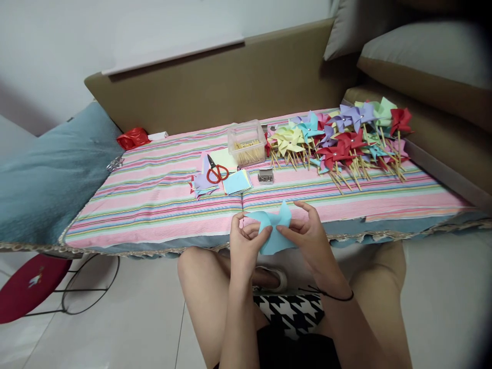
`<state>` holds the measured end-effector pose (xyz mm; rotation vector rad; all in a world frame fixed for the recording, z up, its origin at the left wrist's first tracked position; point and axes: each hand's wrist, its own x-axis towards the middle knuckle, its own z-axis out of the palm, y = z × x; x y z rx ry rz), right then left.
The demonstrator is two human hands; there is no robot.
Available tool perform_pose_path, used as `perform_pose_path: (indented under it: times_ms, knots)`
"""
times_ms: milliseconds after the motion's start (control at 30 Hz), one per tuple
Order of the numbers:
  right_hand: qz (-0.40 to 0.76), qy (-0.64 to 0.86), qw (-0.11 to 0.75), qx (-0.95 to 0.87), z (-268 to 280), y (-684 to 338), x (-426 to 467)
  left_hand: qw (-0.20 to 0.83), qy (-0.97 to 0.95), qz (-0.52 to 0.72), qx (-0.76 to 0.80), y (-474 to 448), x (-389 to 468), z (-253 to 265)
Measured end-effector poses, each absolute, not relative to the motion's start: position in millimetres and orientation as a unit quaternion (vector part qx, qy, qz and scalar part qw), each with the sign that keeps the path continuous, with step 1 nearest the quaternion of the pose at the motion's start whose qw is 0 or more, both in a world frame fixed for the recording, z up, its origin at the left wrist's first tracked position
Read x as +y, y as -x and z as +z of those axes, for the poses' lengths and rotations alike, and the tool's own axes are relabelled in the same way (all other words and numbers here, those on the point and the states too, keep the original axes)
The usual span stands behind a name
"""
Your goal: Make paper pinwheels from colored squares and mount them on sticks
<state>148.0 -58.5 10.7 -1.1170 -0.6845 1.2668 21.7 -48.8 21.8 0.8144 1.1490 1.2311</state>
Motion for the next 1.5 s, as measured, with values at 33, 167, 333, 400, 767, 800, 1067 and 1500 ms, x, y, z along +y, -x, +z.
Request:
perform_pose_path:
  times_ms: [33,167,333,400,767,800,1067,1500]
  knots:
    - [0.551,0.487,0.610,-0.297,10.9,-147.8,-58.5,0.589,-0.353,0.529,0.499,-21.1,-49.0,20.8]
    - [0.560,0.483,0.604,-0.296,12.5,-147.2,-58.4,0.579,-0.358,0.524,0.511,-20.4,-49.4,18.6]
    - [0.560,0.473,0.619,-0.280,12.6,-147.4,-58.7,0.591,-0.357,0.513,0.510,-20.8,-49.4,19.2]
    - [0.556,0.475,0.621,-0.282,11.8,-147.5,-58.8,0.594,-0.359,0.507,0.511,-21.1,-49.6,20.2]
    - [0.562,0.478,0.612,-0.285,12.3,-148.1,-58.5,0.604,-0.378,0.491,0.502,-18.2,-51.1,21.5]
    - [0.564,0.478,0.611,-0.284,12.3,-148.1,-58.6,0.602,-0.378,0.491,0.503,-18.3,-51.1,21.0]
    - [0.577,0.474,0.590,-0.307,9.7,-148.8,-58.0,0.577,-0.336,0.526,0.527,-21.3,-48.8,18.6]
    - [0.570,0.494,0.566,-0.332,5.0,-150.3,-57.9,0.588,-0.400,0.473,0.520,-11.0,-50.0,18.9]
